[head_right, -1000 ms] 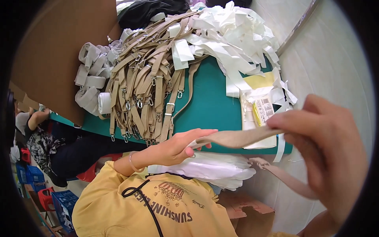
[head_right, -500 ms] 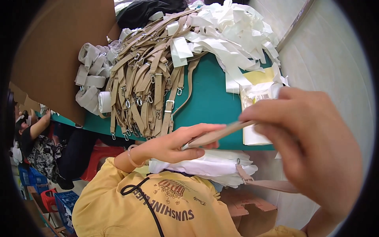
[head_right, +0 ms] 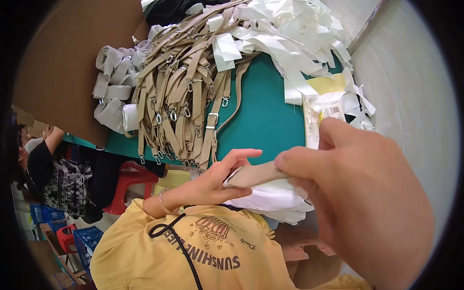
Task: Assembling and wrapping belt straps with white protective material in a factory setting.
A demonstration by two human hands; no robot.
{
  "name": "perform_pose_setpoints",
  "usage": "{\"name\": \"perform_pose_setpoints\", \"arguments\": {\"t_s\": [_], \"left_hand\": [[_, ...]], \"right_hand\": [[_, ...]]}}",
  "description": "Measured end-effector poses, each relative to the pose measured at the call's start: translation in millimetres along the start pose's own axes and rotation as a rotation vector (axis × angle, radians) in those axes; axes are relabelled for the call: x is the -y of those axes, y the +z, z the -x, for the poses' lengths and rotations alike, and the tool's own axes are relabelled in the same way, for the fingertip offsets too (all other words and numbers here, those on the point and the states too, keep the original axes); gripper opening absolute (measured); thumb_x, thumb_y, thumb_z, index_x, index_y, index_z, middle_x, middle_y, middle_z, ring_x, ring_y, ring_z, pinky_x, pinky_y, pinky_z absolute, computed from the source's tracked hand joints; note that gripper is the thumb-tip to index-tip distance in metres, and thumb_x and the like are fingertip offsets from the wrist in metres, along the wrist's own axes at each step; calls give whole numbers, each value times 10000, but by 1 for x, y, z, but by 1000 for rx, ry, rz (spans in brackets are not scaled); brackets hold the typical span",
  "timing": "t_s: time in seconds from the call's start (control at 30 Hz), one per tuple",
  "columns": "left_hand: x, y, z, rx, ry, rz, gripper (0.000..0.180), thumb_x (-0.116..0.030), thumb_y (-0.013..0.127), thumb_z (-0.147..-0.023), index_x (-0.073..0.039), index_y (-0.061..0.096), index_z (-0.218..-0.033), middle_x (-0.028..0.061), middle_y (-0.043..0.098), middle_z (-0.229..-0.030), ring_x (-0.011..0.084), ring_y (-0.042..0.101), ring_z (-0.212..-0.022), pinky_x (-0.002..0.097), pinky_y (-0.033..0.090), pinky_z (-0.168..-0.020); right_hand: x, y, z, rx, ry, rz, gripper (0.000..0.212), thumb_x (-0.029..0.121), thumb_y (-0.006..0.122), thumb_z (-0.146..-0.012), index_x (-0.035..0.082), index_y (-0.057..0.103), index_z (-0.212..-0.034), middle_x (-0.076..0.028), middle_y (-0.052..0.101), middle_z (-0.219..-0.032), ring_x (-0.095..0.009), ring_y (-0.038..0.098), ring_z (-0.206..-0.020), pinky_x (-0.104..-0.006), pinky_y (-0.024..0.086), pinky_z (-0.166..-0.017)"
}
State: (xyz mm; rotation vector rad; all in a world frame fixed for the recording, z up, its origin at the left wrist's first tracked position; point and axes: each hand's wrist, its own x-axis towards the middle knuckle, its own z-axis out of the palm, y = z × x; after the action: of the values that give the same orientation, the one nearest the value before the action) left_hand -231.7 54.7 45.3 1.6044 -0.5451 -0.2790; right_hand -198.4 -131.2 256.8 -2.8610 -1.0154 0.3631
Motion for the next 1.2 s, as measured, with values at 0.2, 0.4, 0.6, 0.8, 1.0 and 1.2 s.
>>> {"name": "perform_pose_setpoints", "arguments": {"t_s": [0.2,0.4,0.6,0.8,1.0,1.2], "left_hand": [[5,1,-9,210,-3,28,708,10,656,-821,-91,286,-1416,76,525,-1007,152,546,-943,306,443,-845],[-5,5,-18,208,-15,185,706,66,590,-812,-61,236,-1410,63,503,-982,162,532,-943,275,435,-819],[8,13,-21,146,175,421,1135,-170,806,-709,-78,-25,-1476,134,412,-1233,236,429,-1184,373,326,-1033],[32,26,16,131,-182,91,683,-43,670,-821,-38,275,-1379,172,504,-1218,281,535,-1128,371,436,-924],[-27,19,-5,-11,251,-340,433,22,635,-814,-17,464,-1209,169,566,-1019,336,595,-953,377,486,-807],[-72,-33,13,-266,246,-597,500,108,588,-740,-11,473,-1211,175,555,-982,364,588,-869,360,483,-747]], "right_hand": [[14,53,-3,158,45,-48,259,-30,593,-748,107,646,-962,-146,527,-773,-342,558,-646,-412,428,-554],[4,78,0,-19,71,-151,201,-8,595,-748,88,599,-925,-126,540,-780,-341,570,-634,-419,436,-545],[-12,88,-4,3,-18,-150,151,-8,600,-763,59,625,-896,-143,542,-728,-341,551,-602,-416,414,-530],[-13,63,2,-39,73,-103,60,-4,618,-730,37,614,-774,-146,529,-655,-349,543,-602,-412,404,-520],[7,56,10,-41,45,71,309,-42,615,-740,59,562,-1027,-143,549,-751,-346,523,-628,-392,405,-547],[-60,160,4,-501,-36,-790,569,-118,560,-726,71,414,-1243,-133,536,-1041,-257,550,-941,-338,440,-853]]}}
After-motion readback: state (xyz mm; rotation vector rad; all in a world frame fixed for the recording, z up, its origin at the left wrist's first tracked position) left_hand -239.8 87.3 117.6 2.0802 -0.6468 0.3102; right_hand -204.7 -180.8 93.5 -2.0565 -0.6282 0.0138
